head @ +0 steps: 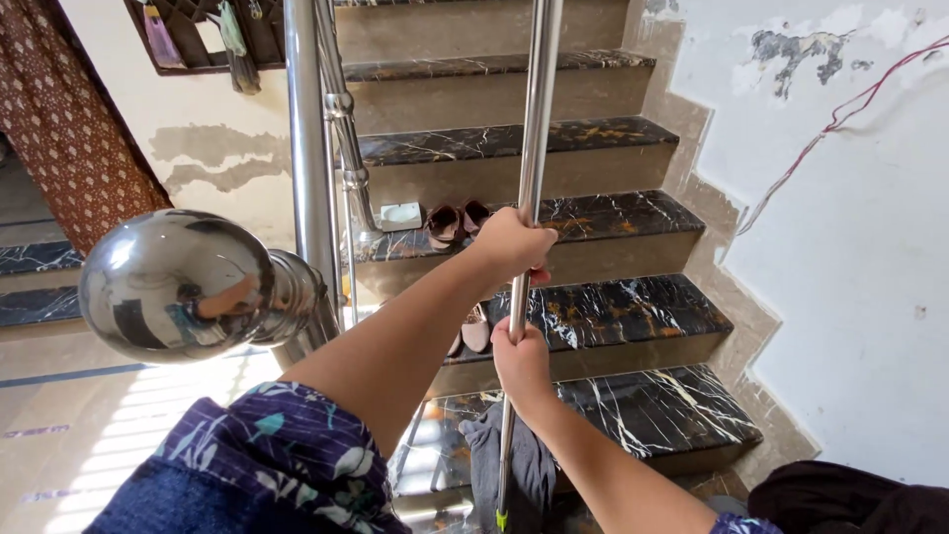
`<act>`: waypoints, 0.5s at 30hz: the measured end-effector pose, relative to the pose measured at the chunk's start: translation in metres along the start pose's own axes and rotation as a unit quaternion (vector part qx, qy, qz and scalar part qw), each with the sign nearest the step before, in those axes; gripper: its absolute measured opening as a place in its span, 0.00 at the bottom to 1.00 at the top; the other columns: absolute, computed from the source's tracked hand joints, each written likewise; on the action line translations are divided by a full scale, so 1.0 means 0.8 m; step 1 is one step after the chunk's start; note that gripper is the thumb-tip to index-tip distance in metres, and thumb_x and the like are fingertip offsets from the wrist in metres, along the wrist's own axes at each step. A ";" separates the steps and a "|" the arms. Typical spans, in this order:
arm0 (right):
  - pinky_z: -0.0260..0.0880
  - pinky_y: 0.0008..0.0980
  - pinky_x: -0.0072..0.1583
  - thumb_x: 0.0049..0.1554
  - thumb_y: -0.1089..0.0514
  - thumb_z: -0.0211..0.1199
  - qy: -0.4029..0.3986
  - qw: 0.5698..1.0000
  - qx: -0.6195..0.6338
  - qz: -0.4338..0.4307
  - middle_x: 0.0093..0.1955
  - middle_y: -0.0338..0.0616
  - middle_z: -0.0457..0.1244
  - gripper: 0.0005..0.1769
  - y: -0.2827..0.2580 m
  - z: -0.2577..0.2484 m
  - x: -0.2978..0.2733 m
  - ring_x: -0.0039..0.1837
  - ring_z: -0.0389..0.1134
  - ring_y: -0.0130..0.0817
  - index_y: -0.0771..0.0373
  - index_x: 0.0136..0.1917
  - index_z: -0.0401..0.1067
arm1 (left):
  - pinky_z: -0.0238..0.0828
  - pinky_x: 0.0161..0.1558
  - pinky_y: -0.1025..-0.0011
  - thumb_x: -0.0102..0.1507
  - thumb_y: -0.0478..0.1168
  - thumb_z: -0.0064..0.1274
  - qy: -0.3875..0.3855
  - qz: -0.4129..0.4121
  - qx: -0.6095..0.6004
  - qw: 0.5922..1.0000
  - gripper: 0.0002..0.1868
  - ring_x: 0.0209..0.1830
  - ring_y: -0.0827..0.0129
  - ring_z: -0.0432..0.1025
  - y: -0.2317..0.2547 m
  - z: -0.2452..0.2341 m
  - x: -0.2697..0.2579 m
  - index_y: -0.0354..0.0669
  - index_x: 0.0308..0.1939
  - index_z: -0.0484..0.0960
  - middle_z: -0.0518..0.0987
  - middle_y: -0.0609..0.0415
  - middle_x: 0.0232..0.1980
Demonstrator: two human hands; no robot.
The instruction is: Mopping marble stairs and a tiled floor area with a long-handled mop.
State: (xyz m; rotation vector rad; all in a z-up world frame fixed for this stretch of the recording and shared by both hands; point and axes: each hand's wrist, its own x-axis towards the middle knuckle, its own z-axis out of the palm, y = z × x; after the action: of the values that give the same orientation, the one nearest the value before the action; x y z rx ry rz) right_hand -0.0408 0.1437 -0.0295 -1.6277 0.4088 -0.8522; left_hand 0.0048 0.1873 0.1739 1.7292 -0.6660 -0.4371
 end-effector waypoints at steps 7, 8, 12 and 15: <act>0.56 0.30 0.33 0.59 0.60 0.57 -0.028 0.999 -0.006 0.044 0.25 0.37 0.58 0.10 -0.032 -0.041 -0.016 0.28 0.57 0.25 0.65 0.37 0.71 | 0.80 0.25 0.66 0.62 0.39 0.55 -0.011 0.002 -0.019 1.000 0.11 0.22 0.64 0.76 0.013 0.027 -0.012 0.33 0.30 0.73 0.76 0.49 0.27; 0.57 0.29 0.33 0.59 0.60 0.58 -0.025 0.999 -0.007 0.042 0.26 0.37 0.59 0.10 -0.034 -0.046 -0.020 0.29 0.59 0.25 0.65 0.37 0.71 | 0.80 0.25 0.67 0.62 0.39 0.54 -0.010 0.001 -0.017 1.000 0.11 0.22 0.64 0.77 0.017 0.030 -0.018 0.33 0.30 0.73 0.76 0.49 0.27; 0.59 0.28 0.33 0.57 0.61 0.59 -0.007 0.999 0.001 0.037 0.26 0.36 0.59 0.06 -0.028 -0.058 -0.033 0.28 0.59 0.24 0.64 0.39 0.71 | 0.78 0.24 0.68 0.62 0.39 0.54 -0.019 0.006 -0.014 1.000 0.12 0.21 0.64 0.78 0.017 0.042 -0.031 0.34 0.30 0.72 0.77 0.49 0.25; 0.58 0.29 0.32 0.58 0.60 0.59 -0.015 1.000 0.014 0.023 0.27 0.37 0.59 0.08 -0.017 -0.064 -0.035 0.28 0.59 0.23 0.66 0.39 0.71 | 0.78 0.24 0.68 0.62 0.40 0.54 -0.019 -0.001 -0.012 1.000 0.12 0.21 0.64 0.78 0.027 0.045 -0.048 0.35 0.30 0.72 0.77 0.50 0.25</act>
State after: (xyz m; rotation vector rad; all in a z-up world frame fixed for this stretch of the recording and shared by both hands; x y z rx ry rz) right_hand -0.0991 0.1307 -0.0231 -1.5972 0.4109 -0.7951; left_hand -0.0512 0.1811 0.1837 1.7034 -0.6844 -0.4794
